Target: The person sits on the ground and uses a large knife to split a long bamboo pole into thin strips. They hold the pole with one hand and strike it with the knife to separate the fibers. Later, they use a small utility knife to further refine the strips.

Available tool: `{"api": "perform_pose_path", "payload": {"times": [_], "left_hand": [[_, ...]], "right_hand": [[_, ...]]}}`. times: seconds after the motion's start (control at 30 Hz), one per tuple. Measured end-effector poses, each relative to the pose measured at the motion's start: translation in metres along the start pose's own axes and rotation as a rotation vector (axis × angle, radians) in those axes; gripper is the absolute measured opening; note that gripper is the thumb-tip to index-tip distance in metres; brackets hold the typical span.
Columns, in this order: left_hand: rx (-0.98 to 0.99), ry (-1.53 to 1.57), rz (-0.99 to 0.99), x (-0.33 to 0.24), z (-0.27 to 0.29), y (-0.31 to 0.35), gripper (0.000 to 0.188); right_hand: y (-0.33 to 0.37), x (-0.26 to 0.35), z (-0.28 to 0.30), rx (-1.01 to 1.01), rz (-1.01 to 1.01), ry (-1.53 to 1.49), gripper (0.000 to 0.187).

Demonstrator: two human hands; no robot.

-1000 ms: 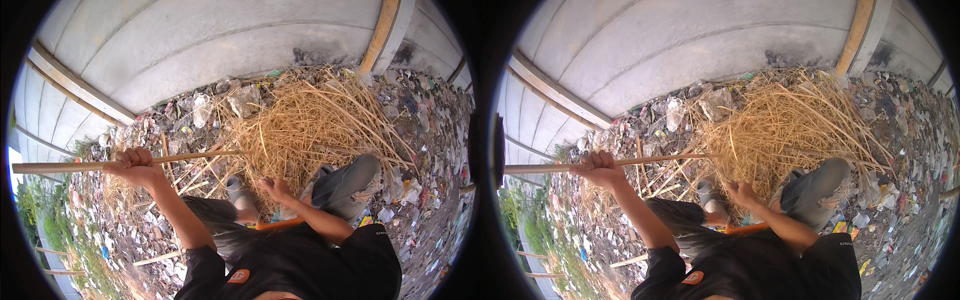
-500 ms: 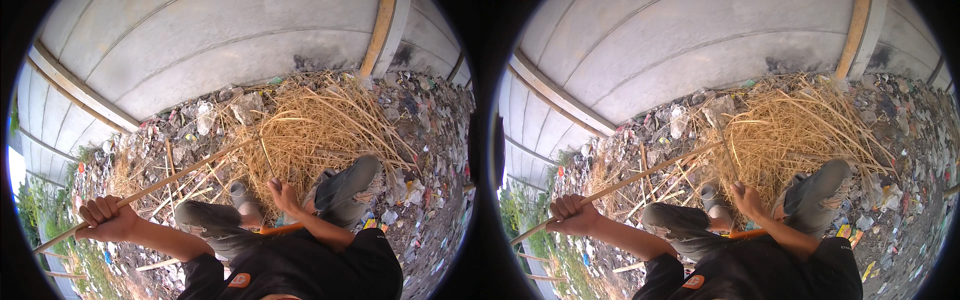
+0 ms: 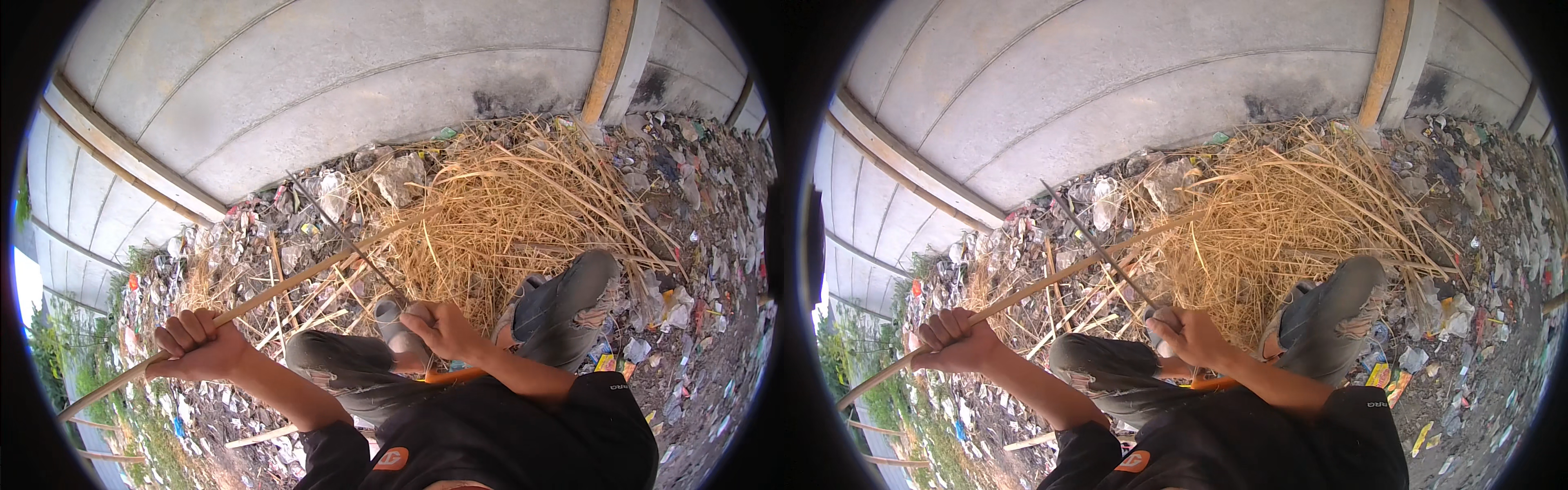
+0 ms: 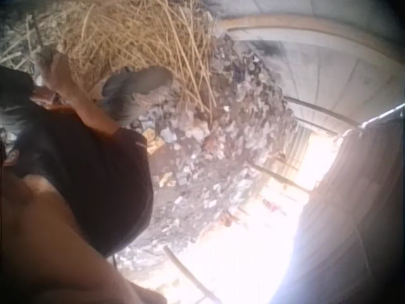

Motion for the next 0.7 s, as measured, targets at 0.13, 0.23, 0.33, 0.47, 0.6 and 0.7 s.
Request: {"api": "perform_pose_path", "payload": {"times": [0.13,0.23,0.33,0.47,0.6,0.7], "left_hand": [[-0.079,-0.025,-0.017,-0.025,0.019,-0.006,0.063],[0.099,0.05,-0.133,-0.112,0.068,-0.035,0.067],[-0.056,0.027,-0.282,-0.183,0.125,-0.045,0.072],[-0.294,-0.025,-0.343,-0.191,0.184,-0.046,0.07],[-0.51,-0.068,-0.267,-0.133,0.157,-0.038,0.066],[-0.499,-0.041,-0.196,-0.1,0.154,-0.039,0.065]], "right_hand": [[-0.005,-0.004,-0.001,-0.089,0.193,0.251,0.043],[-0.027,-0.125,0.116,-0.283,-0.157,0.54,0.045],[0.008,-0.242,0.232,-0.702,-0.638,0.168,0.05],[0.009,-0.205,0.21,-0.816,-0.511,-0.054,0.049],[-0.013,-0.16,0.192,-0.629,-0.468,-0.179,0.044],[-0.015,-0.129,0.168,-0.559,-0.37,-0.224,0.046]]}}
Point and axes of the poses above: each hand's wrist, its own y-axis away from the middle knuckle, its own z-axis out of the back of the hand, x = y × z, the point moved 9 cm from there along -y, towards the middle knuckle, and after that the axes turned 14 degrees about -y, right-handed, at the moved point
